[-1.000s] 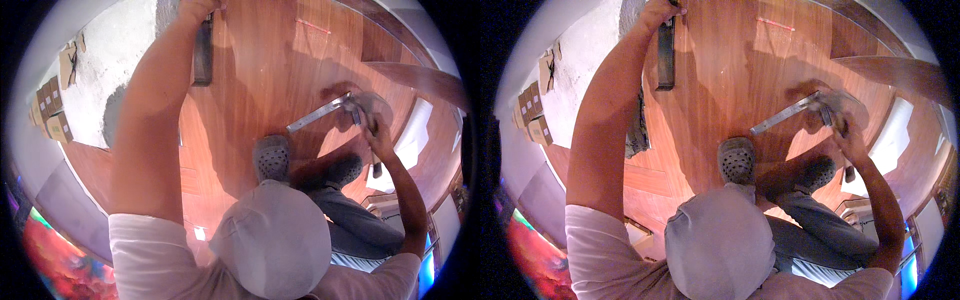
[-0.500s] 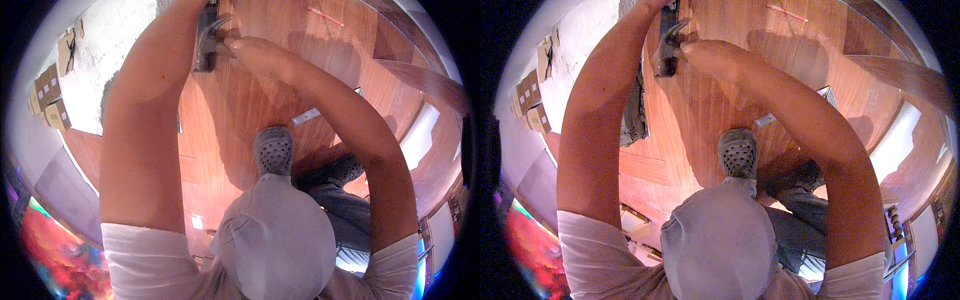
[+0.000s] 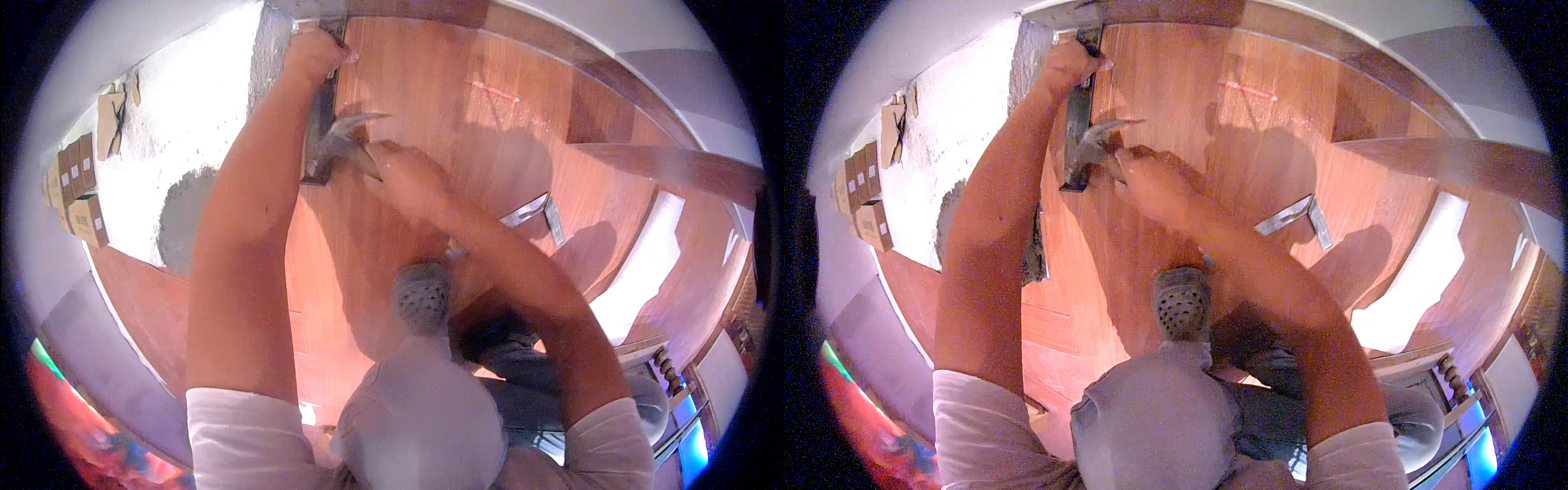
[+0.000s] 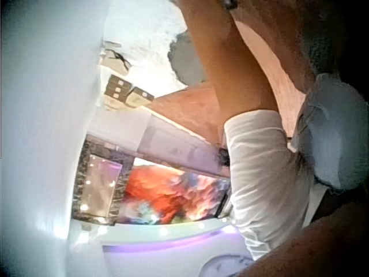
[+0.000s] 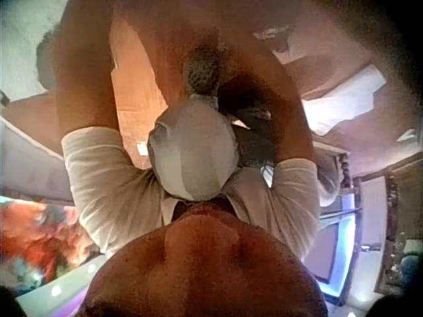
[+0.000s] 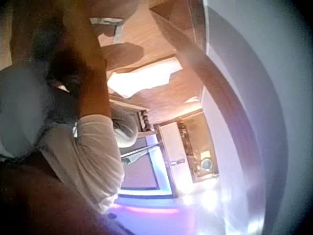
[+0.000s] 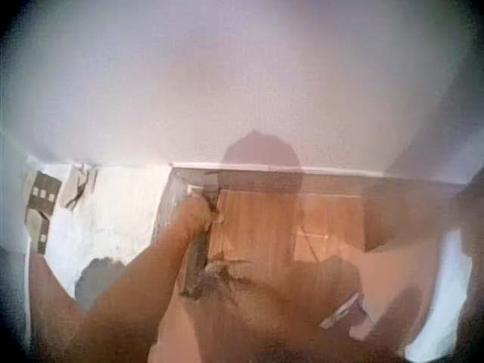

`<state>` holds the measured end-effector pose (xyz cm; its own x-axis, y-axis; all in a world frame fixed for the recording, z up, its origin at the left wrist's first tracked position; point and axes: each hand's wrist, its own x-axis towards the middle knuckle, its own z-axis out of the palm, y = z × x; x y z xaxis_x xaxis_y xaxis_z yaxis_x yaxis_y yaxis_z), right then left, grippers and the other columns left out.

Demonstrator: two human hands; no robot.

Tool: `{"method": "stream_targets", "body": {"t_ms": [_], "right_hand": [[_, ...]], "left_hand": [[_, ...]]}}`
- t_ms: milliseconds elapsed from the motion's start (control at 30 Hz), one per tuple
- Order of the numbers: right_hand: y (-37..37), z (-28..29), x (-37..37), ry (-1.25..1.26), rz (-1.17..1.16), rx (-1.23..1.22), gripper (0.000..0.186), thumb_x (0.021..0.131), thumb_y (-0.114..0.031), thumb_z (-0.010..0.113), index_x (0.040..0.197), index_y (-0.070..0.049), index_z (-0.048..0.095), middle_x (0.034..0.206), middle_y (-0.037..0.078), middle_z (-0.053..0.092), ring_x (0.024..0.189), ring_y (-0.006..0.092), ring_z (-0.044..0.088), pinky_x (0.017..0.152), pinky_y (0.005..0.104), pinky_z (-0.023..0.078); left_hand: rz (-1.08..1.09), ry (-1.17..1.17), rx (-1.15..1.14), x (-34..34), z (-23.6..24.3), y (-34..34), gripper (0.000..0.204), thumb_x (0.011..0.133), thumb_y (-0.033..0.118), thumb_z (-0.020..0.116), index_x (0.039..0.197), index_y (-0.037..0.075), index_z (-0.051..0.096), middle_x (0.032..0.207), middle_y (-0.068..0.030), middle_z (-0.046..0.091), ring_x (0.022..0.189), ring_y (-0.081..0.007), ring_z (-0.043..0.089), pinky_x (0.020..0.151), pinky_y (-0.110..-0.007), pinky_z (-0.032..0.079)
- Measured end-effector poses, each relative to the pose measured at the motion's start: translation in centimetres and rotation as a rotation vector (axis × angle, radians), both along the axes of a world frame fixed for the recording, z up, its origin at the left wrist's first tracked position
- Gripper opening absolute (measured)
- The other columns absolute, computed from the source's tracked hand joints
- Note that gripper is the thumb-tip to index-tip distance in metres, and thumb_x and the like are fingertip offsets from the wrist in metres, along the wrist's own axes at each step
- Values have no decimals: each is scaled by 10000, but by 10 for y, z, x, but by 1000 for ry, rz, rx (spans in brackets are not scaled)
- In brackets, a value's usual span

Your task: The person fits a wood floor plank into place, marks it with a pencil, cuts it using a table saw, and then secures it to the subfloor with a metal bar and a hammer.

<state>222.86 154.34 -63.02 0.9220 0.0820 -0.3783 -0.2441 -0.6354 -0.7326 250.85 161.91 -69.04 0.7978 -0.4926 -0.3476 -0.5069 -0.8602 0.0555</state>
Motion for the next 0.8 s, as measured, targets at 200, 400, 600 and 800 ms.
{"method": "stream_targets", "body": {"t_ms": [200, 400, 600, 800], "right_hand": [[-29, -22, -73, 30, -231, 110, 480, 950, -262, 677, 1328, 8, 556, 1148, 310, 662, 1090, 502, 645, 947, 509, 522], [-85, -36, -136, 98, -278, -54, 579, 926, -306, 686, 1377, 28, 545, 1143, 334, 679, 1063, 501, 668, 955, 534, 536], [-104, -17, -137, 187, -250, -186, 540, 930, -337, 678, 1320, 20, 568, 1074, 322, 698, 1026, 491, 680, 933, 531, 536], [-108, -20, -126, 4, -190, -476, 412, 940, -321, 667, 1216, -17, 633, 1012, 252, 725, 961, 452, 705, 879, 517, 557]], "left_hand": [[61, -148, -203, 3, -15, 18, 923, 728, 638, 847, 1286, -59, 614, 1151, -280, 721, 1109, -430, 694, 978, -480, 541], [124, 125, -193, 18, 0, 14, 780, 729, 501, 861, 1258, -30, 644, 1130, -274, 730, 1106, -421, 695, 978, -459, 536], [54, 109, -242, 14, 16, 21, 783, 695, 540, 827, 1227, -14, 672, 1112, -270, 736, 1077, -399, 710, 949, -458, 550], [167, 65, -270, -6, 31, 10, 795, 638, 478, 879, 1231, -12, 679, 1150, -253, 731, 1095, -395, 700, 974, -450, 555]]}}
